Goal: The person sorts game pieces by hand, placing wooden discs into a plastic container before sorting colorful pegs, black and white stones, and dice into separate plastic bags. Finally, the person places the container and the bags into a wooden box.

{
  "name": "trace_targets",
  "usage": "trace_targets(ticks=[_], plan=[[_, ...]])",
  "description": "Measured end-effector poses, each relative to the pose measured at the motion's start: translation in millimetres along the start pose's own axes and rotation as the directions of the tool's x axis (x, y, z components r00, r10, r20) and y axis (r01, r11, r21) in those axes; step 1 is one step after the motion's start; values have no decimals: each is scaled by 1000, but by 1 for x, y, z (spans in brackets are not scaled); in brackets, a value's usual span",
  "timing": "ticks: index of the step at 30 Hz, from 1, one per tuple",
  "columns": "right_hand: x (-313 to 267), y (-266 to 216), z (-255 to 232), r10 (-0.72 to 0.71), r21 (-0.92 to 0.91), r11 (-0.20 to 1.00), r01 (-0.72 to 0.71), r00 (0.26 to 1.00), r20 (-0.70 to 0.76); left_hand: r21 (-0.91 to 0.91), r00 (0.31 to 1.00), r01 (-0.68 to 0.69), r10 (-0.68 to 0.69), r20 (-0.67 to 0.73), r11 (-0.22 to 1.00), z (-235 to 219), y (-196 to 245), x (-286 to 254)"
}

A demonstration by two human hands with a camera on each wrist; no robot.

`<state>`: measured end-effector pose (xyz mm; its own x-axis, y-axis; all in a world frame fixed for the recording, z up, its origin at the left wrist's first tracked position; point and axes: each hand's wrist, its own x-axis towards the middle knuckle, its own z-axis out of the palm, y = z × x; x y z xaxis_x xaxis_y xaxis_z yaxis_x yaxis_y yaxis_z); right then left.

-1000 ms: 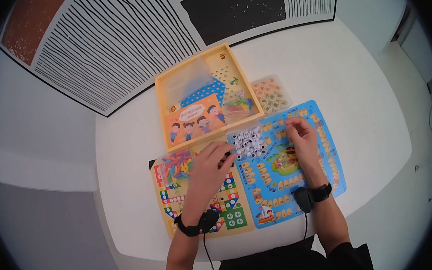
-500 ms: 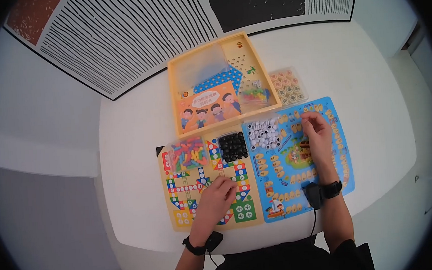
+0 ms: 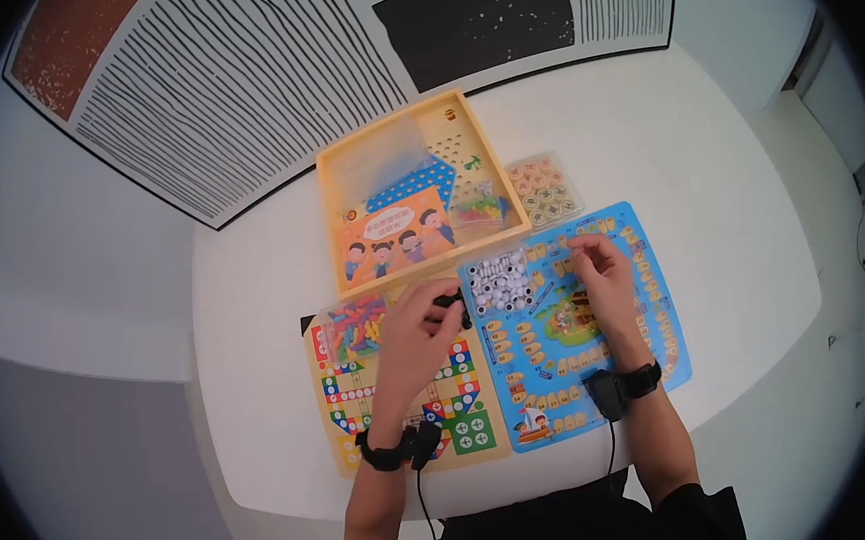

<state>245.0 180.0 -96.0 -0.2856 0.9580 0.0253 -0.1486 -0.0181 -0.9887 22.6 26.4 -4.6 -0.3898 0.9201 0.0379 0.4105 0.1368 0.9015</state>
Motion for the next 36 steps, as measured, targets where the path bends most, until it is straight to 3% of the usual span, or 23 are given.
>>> trace_targets(ticks=[1, 7, 9, 13, 16, 18, 20, 23, 26, 28, 36], plan=[[0, -3, 1, 13, -36, 999, -13, 1000, 5, 23, 999, -43, 44, -30, 999, -9, -8, -7], [-2, -3, 7, 26, -57, 998, -23, 998, 51, -47, 961, 210, -215, -172, 977, -71, -40, -82], [-1, 0, 5, -12, -64, 998, 14, 999, 39, -108, 885, 323, -340, -318, 940, -87, -56, -106], [-1, -1, 2, -1, -127, 992, 9, 998, 63, -215, 797, 398, -452, -401, 892, -105, -75, -141], [-1, -1, 0, 6, -133, 991, 3, 998, 65, -248, 786, 427, -492, -374, 870, -98, -77, -150], [0, -1, 0, -2, -143, 990, 13, 997, 82, -268, 832, 434, -497, -248, 860, -93, -78, -149], [-1, -4, -1, 29, -156, 988, -20, 998, 55, -275, 836, 443, -504, -217, 853, -88, -80, -145], [-1, -4, 0, -12, -192, 981, 25, 997, 71, -172, 865, 456, -480, -144, 873, -79, -73, -134], [-2, -6, 2, -3, -172, 985, 15, 997, 72, -223, 901, 405, -428, -66, 887, -68, -59, -117], [-2, -6, 3, -13, -153, 988, 24, 998, 68, -117, 944, 329, -329, 22, 937, -64, -54, -105], [-1, 0, 5, -57, -163, 984, 68, 996, 72, -19, 974, 223, -222, 43, 975, -56, -29, -63]])
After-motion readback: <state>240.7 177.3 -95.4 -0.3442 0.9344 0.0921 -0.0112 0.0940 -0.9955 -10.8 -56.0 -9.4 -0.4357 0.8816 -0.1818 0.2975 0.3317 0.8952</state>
